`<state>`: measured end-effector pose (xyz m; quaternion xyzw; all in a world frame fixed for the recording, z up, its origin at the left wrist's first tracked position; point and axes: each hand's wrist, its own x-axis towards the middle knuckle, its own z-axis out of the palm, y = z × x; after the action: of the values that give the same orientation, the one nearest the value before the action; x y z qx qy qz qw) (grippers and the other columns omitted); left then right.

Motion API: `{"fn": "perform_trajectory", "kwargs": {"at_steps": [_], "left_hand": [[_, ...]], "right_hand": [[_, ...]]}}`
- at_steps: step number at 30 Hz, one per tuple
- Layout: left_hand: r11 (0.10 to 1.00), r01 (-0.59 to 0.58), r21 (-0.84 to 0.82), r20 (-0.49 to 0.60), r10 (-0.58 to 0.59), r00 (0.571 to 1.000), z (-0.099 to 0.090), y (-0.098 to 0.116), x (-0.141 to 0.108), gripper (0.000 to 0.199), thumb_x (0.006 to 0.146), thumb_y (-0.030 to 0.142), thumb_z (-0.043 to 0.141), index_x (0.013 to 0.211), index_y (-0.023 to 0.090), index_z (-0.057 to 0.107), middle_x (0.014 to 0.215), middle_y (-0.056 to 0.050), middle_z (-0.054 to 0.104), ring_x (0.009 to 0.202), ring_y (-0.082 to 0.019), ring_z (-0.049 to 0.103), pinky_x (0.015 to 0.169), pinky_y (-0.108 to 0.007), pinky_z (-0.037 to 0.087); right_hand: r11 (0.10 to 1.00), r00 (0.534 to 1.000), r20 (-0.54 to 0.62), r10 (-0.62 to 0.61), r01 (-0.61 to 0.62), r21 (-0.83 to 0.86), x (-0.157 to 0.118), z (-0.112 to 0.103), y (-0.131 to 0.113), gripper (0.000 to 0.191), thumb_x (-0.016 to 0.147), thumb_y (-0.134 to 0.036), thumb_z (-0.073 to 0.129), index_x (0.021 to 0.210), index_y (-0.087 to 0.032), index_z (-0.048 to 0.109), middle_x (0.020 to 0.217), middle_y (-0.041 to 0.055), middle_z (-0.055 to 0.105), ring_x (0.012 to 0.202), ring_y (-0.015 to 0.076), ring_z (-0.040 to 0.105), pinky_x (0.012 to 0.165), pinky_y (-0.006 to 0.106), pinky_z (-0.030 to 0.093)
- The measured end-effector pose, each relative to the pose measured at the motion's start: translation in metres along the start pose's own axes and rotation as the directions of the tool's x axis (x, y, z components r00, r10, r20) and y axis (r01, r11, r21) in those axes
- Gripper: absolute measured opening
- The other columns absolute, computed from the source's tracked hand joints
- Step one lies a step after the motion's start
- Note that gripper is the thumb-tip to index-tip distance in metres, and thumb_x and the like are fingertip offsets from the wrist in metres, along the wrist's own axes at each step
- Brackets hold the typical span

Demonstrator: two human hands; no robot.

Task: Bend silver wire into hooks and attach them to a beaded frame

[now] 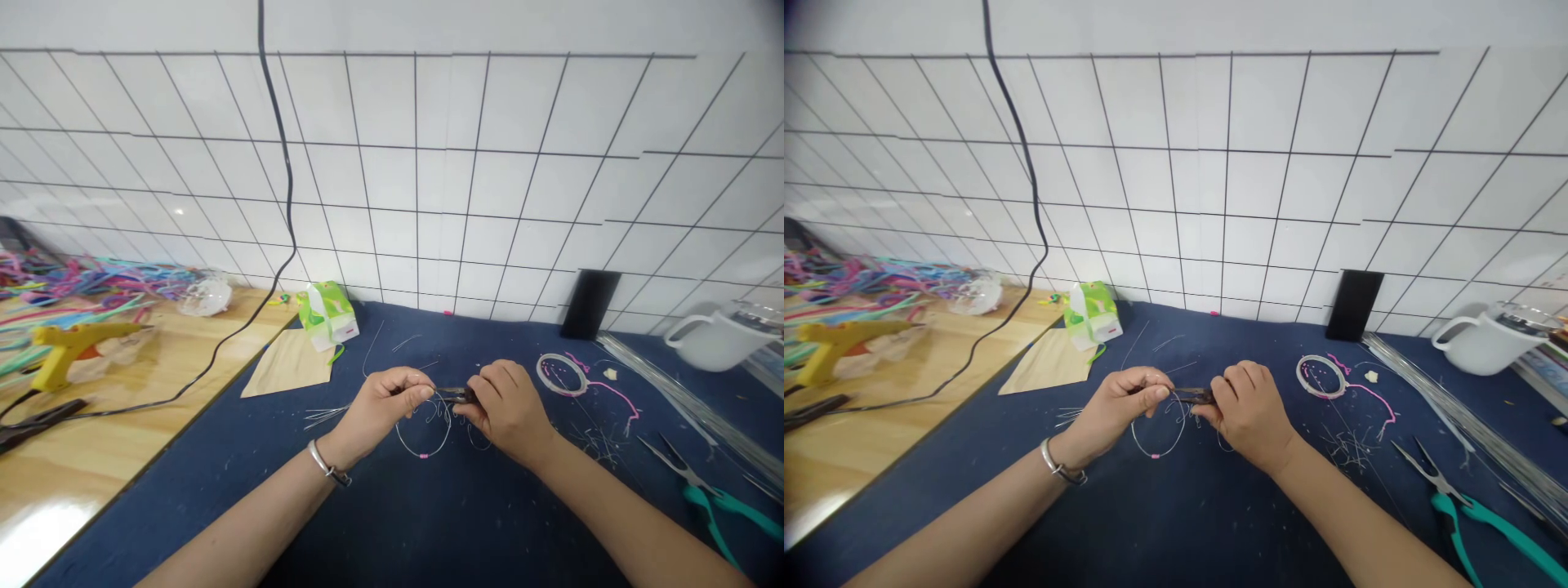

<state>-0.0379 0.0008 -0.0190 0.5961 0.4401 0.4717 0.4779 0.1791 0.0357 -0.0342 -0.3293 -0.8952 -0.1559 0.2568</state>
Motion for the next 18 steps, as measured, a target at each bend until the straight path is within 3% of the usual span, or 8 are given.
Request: {"fn": "perform_trajectory", "kwargs": {"at_steps": [6, 18], "left_hand": [[0.981, 0.071, -0.182, -0.006, -0.073, 0.997, 0.005, -0.01, 0.0, 0.015, 0.079, 0.028, 0.06, 0.074, 0.013, 0.06, 0.052, 0.004, 0.047, 0.049, -0.006, 0.04, 0.05, -0.019, 0.03], [0.944, 0.02, -0.329, 0.016, -0.016, 1.0, 0.01, -0.016, -0.002, 0.015, 0.082, 0.023, 0.057, 0.071, 0.013, 0.056, 0.058, 0.002, 0.049, 0.058, -0.009, 0.046, 0.059, -0.023, 0.033]], "right_hand": [[0.999, 1.0, 0.0, -0.014, 0.014, -0.05, 0.002, -0.004, -0.004, 0.039, 0.083, -0.049, 0.046, 0.089, -0.013, 0.058, 0.084, 0.0101, 0.051, 0.087, 0.0238, 0.042, 0.077, 0.04, 0.034], [0.993, 0.998, -0.022, -0.051, 0.049, -0.111, 0.002, -0.008, -0.005, 0.038, 0.082, -0.049, 0.047, 0.088, -0.013, 0.058, 0.08, 0.0087, 0.051, 0.085, 0.0233, 0.043, 0.075, 0.038, 0.034]]}}
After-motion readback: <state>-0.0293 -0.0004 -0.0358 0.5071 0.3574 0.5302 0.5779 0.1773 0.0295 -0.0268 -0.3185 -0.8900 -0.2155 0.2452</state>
